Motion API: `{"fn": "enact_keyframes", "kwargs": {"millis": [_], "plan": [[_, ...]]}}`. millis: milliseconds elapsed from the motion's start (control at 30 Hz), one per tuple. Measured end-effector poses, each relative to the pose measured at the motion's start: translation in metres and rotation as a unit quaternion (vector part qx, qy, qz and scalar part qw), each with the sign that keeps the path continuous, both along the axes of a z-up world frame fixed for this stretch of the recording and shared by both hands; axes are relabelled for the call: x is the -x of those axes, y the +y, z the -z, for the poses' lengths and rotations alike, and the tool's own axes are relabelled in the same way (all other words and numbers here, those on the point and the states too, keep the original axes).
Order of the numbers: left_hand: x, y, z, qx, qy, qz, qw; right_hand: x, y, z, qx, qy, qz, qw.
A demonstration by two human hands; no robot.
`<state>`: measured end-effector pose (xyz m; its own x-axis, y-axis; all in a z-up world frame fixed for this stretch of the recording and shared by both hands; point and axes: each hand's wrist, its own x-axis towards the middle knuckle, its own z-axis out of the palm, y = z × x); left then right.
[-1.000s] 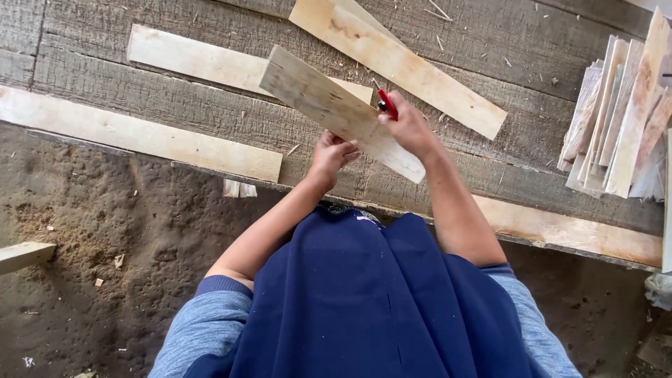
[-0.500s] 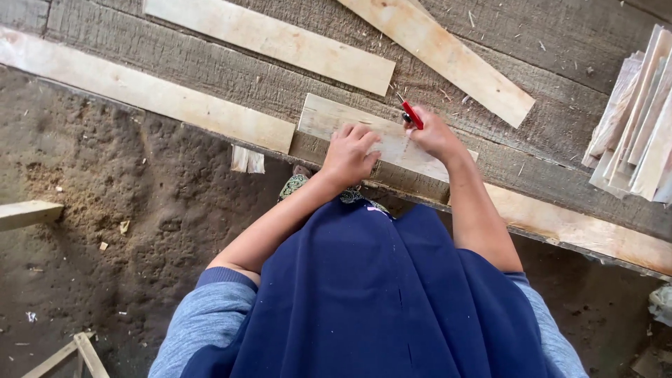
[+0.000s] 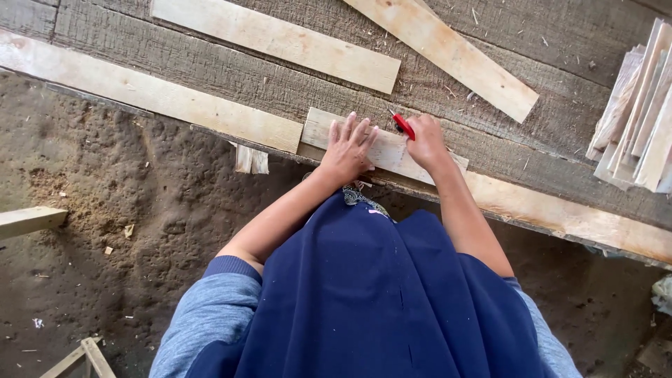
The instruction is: Cutting thin wooden strips to size using a utility knife on a wooden workbench area.
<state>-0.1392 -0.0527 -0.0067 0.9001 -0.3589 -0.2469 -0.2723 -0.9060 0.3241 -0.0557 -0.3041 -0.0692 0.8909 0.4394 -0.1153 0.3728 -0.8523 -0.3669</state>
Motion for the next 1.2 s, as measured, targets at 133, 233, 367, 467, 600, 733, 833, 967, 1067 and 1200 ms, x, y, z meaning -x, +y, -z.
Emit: {"fn": "enact_keyframes", "kwargs": {"millis": [133, 233, 367, 467, 600, 733, 833, 967, 1067, 1200], "plan": [[-0.001, 0.002, 0.0, -0.004, -0.001, 0.007, 1.0, 0.018, 0.005, -0.031, -0.026, 0.036, 0.098, 0.994], [-0.004, 0.005, -0.01, -0.001, 0.013, 0.003, 1.0, 0.033, 0.016, -0.088, -0.055, 0.104, 0.127, 0.985], [-0.004, 0.007, -0.008, -0.004, 0.008, 0.004, 1.0, 0.061, 0.023, -0.135, 0.025, 0.207, 0.163, 0.964], [-0.004, 0.006, -0.004, -0.001, 0.001, 0.001, 1.0, 0.074, 0.022, -0.138, 0.068, 0.243, 0.178, 0.951], [-0.002, 0.006, -0.007, -0.004, 0.002, -0.003, 1.0, 0.092, 0.031, -0.157, 0.097, 0.274, 0.177, 0.94], [-0.001, 0.005, -0.007, -0.006, -0.002, 0.001, 1.0, 0.101, 0.035, -0.148, 0.1, 0.275, 0.171, 0.941], [-0.001, 0.005, -0.008, 0.002, -0.008, -0.001, 1.0, 0.105, 0.04, -0.15, 0.096, 0.27, 0.177, 0.942], [-0.002, 0.003, -0.013, 0.013, -0.02, -0.003, 1.0, 0.111, 0.038, -0.137, 0.084, 0.257, 0.183, 0.945], [-0.004, 0.002, -0.011, 0.009, -0.013, -0.004, 1.0, 0.115, 0.035, -0.126, 0.076, 0.243, 0.184, 0.949], [-0.007, 0.0, -0.012, -0.001, 0.011, -0.012, 1.0, 0.121, 0.037, -0.127, 0.069, 0.227, 0.181, 0.954]]}}
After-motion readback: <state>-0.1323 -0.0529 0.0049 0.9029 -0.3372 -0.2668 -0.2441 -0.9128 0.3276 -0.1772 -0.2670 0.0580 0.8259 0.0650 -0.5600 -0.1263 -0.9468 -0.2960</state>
